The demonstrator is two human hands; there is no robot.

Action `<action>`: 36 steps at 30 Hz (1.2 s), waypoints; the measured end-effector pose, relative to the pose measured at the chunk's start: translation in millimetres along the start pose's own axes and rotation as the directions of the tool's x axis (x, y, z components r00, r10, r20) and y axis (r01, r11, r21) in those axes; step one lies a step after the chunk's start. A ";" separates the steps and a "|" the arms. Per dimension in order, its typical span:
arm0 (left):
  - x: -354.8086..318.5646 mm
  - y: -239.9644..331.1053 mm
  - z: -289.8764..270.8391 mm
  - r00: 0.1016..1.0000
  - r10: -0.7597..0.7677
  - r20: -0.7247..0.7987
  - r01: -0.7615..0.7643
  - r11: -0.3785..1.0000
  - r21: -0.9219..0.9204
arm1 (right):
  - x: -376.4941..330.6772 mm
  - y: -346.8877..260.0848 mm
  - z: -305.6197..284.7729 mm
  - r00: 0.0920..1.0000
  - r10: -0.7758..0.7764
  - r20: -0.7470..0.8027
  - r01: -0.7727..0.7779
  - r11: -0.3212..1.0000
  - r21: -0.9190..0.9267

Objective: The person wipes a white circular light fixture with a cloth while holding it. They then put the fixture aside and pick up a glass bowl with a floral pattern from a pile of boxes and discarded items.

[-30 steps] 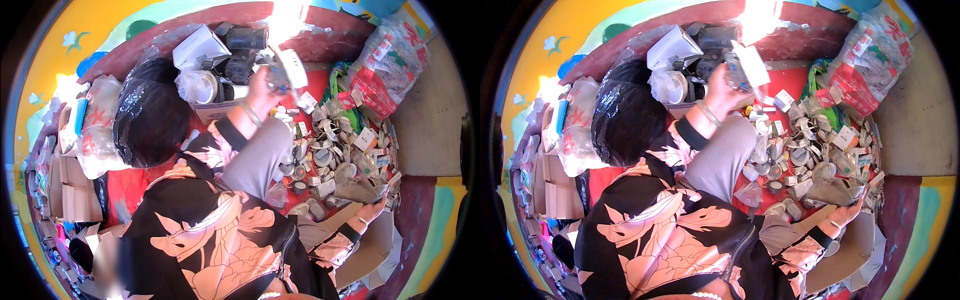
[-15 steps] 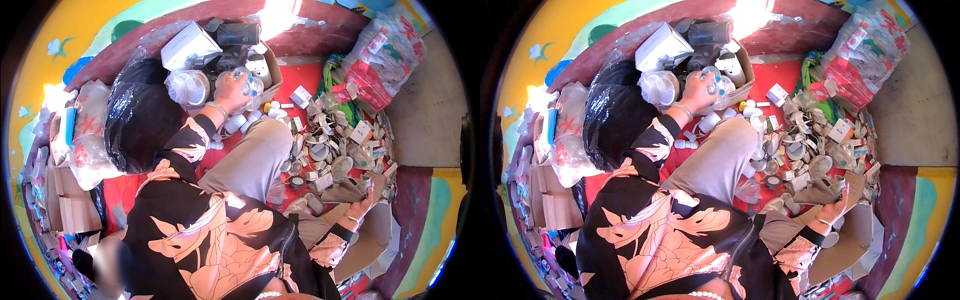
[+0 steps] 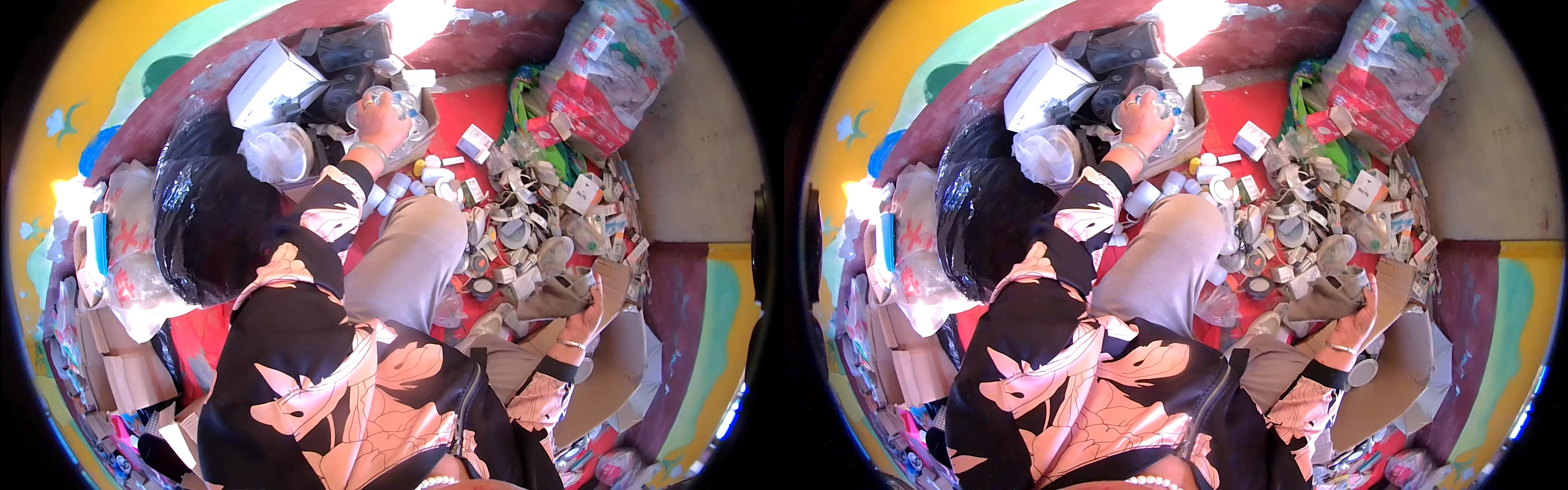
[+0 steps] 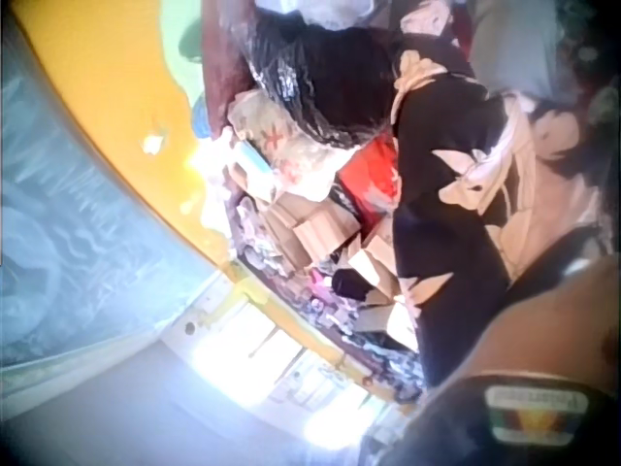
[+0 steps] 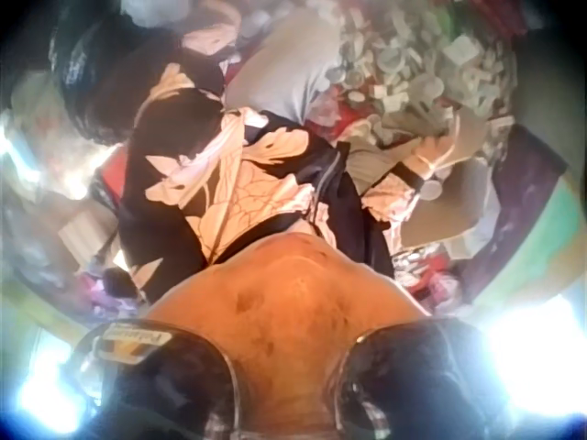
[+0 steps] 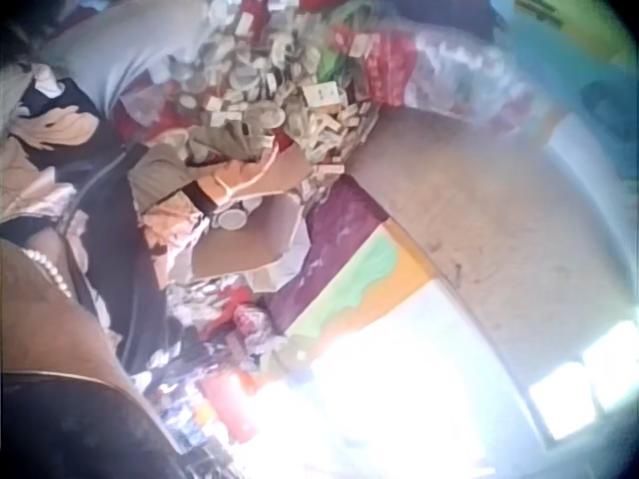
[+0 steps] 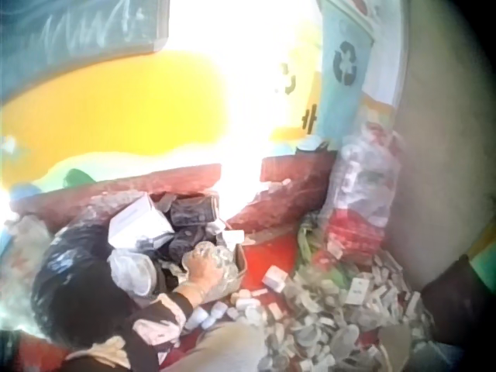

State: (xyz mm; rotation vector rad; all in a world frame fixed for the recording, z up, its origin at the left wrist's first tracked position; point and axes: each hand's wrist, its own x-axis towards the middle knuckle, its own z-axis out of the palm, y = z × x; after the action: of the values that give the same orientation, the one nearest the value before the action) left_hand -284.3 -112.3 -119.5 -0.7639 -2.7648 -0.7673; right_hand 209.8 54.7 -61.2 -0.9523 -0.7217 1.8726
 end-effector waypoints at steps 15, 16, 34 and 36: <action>-7.4 14.4 20.0 0.985 0.162 0.050 -0.169 0.916 0.365 | -15.5 -12.9 14.2 0.996 -0.083 -0.012 0.084 0.990 0.113; -6.1 19.1 15.2 0.985 0.122 0.119 -0.158 0.914 0.374 | -17.6 -15.9 14.9 0.996 -0.091 0.002 0.090 0.990 0.105; 16.8 -10.1 78.1 0.929 0.198 0.314 -0.288 0.918 0.273 | -34.5 -31.8 19.3 0.993 -0.113 0.033 0.103 0.969 0.226; 10.0 5.6 68.1 0.940 0.147 0.307 -0.261 0.890 0.374 | -41.4 -37.3 22.6 0.993 -0.116 0.003 0.112 0.965 0.238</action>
State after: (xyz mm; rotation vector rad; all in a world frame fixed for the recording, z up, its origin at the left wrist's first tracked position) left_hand -291.7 -68.4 -172.2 -1.1118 -2.8580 -0.0291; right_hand 220.4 31.7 -6.6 -0.7279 -0.5361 1.8189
